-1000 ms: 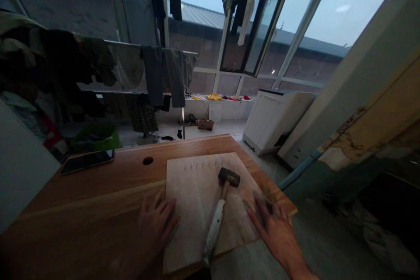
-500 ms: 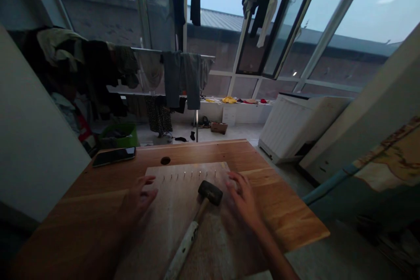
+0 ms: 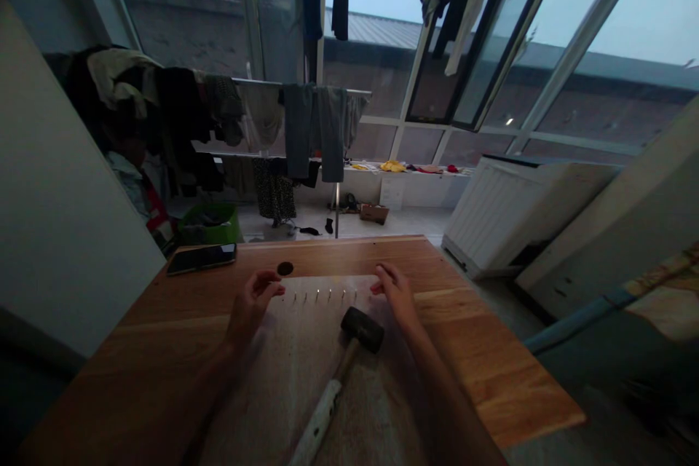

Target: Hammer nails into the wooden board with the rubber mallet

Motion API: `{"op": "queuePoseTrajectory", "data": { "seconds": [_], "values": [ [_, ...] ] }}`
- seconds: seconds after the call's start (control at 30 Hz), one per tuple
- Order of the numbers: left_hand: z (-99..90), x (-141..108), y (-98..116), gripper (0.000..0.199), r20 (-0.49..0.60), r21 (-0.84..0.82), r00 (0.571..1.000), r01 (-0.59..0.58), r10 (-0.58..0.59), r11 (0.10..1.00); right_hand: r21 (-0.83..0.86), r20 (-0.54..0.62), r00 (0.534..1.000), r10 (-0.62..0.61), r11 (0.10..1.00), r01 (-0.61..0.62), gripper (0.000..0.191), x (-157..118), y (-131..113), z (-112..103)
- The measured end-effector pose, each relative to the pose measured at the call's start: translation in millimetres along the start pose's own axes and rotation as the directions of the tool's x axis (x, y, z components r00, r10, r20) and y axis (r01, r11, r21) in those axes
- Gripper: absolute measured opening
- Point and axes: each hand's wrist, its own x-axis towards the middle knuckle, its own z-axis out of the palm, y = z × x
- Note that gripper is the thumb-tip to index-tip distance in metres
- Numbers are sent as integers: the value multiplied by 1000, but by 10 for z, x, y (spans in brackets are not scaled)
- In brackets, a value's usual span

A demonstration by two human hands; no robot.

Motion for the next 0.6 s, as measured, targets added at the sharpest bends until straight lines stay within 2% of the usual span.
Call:
{"op": "queuePoseTrajectory", "data": {
  "seconds": [0.07,0.13,0.2,0.3,0.4,0.47,0.53,0.6],
  "values": [
    [50,26,14,32,102,90,994,-43,34,995,-96,121,992,-28,995,40,55,8,-38,3],
    [117,49,-16,28,210,216,977,-78,32,973,-196,259,965,-38,976,91,42,28,-66,47],
    [165,67,-65,21,266,308,963,-124,40,943,-288,341,939,-48,945,153,27,64,-94,85],
    [167,84,-122,16,255,352,961,-194,105,916,-390,352,932,-83,892,227,18,123,-157,90],
    [154,85,-133,18,270,373,953,-233,136,898,-445,386,918,-93,853,273,18,131,-240,110],
    [182,82,-121,19,326,404,938,-252,119,879,-458,460,885,-76,833,310,18,107,-303,169],
    [236,82,-104,20,372,423,921,-279,115,862,-463,529,846,-62,815,349,10,78,-374,240],
    [293,90,-93,20,381,416,915,-298,133,859,-473,558,828,-61,797,377,9,62,-454,292]
  ]
}}
